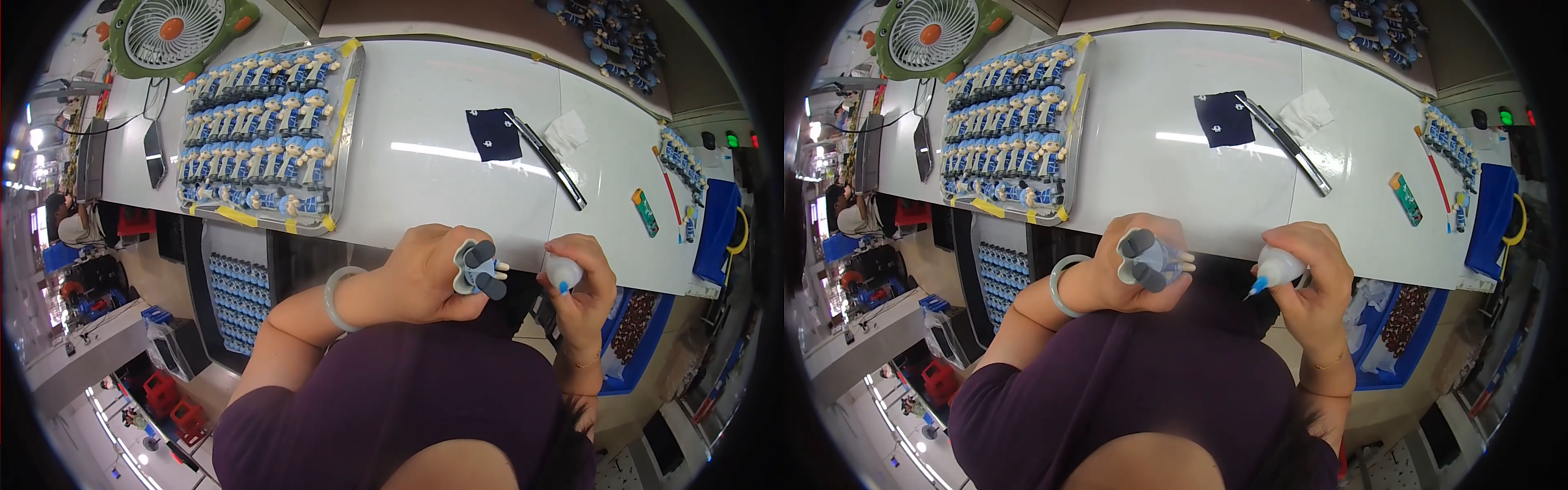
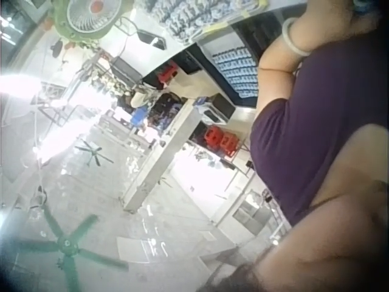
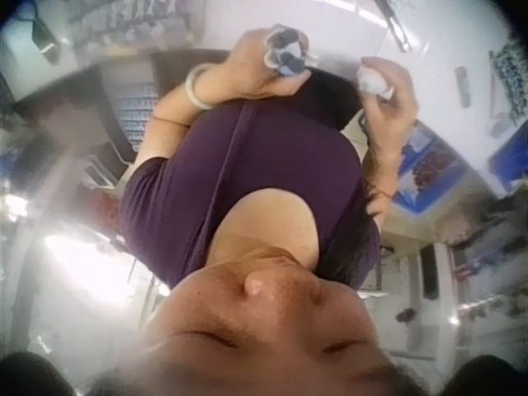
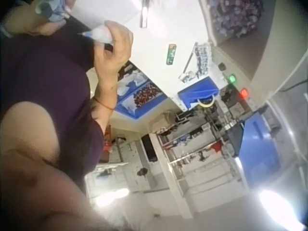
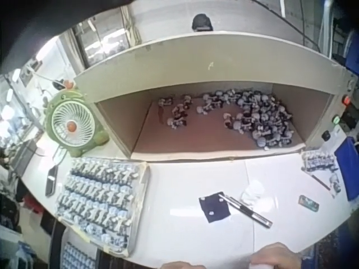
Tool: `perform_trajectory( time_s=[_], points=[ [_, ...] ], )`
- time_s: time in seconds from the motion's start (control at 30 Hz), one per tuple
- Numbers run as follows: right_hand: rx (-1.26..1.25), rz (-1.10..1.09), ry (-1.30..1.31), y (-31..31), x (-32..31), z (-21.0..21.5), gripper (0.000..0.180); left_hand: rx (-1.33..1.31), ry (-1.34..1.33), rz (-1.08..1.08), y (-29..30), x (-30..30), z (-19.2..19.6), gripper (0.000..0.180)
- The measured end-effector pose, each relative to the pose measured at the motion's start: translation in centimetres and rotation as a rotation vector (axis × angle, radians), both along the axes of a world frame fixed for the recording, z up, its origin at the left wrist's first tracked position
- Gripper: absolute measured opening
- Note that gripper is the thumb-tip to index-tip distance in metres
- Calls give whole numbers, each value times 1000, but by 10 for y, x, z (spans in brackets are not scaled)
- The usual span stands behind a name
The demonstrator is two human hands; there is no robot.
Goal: The person assembles an anime figurine by applying glue from a glue bottle to its parts, then joining the parts together by hand.
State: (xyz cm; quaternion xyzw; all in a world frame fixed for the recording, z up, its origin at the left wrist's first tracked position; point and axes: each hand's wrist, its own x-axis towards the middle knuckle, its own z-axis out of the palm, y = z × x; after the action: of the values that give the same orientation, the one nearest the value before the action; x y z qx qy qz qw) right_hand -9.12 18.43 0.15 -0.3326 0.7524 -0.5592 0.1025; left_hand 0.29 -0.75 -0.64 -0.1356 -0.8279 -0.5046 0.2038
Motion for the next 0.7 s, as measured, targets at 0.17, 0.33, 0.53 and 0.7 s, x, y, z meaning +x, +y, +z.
perform_trajectory(
  time_s=[0.17,0.33,0.53,0.7],
  points=[
    [111,-74,330,1,1,9,34,-94,54,58,2,-2,4,36],
    [196,-179,532,6,7,19,35,-70,-18,126,3,0,9,36],
    [313,-250,773,14,14,29,38,-145,11,155,6,-2,13,36],
    [377,-242,833,16,17,36,37,-157,37,166,7,-3,12,36]
  ],
)
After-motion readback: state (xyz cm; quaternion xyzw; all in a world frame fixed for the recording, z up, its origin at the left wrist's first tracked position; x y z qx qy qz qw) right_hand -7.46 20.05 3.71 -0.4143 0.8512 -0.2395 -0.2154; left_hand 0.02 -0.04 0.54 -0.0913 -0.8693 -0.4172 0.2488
